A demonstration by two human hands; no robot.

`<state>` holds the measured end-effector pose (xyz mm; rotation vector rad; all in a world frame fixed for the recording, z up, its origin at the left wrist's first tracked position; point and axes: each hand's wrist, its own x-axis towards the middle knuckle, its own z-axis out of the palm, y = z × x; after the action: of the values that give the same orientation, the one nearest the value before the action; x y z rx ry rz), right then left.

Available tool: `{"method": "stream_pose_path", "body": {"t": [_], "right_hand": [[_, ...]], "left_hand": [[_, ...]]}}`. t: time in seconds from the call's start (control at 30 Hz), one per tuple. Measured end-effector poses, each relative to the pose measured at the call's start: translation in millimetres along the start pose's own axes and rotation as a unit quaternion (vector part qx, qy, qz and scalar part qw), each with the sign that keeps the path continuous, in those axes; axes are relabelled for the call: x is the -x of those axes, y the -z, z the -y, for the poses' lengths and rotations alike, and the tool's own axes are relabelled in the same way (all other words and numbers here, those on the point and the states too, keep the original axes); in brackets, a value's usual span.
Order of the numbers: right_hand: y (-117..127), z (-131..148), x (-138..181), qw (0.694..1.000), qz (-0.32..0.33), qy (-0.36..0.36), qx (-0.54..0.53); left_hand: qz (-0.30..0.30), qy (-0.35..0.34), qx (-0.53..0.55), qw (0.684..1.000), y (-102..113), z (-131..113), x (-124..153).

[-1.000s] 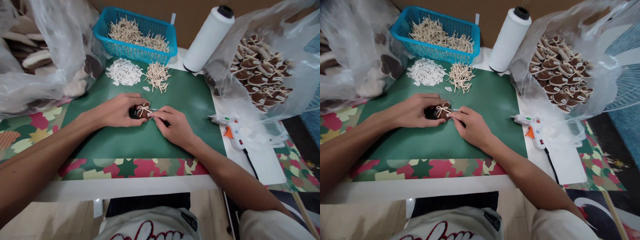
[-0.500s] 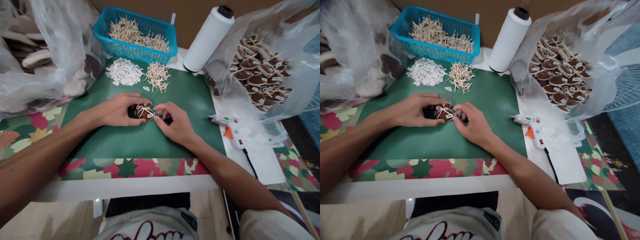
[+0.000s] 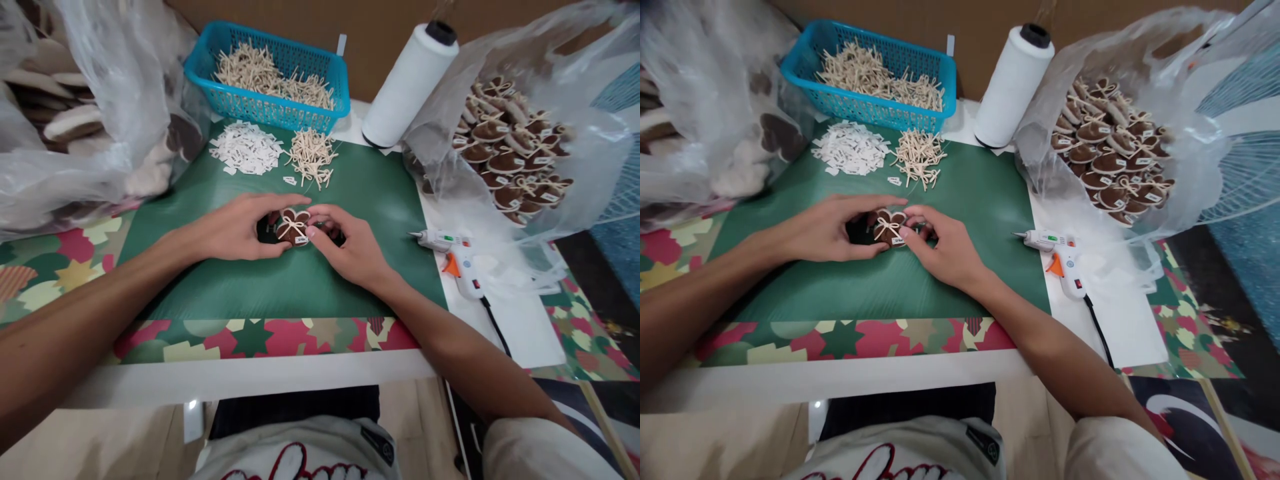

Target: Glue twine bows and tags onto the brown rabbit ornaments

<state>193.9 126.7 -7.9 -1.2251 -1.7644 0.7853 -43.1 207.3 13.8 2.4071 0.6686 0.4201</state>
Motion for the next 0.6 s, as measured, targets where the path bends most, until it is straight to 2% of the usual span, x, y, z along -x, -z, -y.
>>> {"method": "stream_pose_path", "body": {"t": [0.17,0.47,0.6], "right_hand": [[-0.5,3.3,-1.5,1.000,0.002,-0.015,-0.023],[1.3,10.1,-4.3,1.000,-0.018,-0.015,-0.010],[4.2,14.5,-3.8,1.000,-0.006,0.003,0.004]], "left_hand": [[0.023,0.027,0.009,0.999,-1.0,-9.7,0.1],[0.010,-0.004,0.065,0.998,-5.9,-19.6,-1.9],[0.010,-0.014,0.077,0.997,-7.6,-22.2,-1.1]]}}
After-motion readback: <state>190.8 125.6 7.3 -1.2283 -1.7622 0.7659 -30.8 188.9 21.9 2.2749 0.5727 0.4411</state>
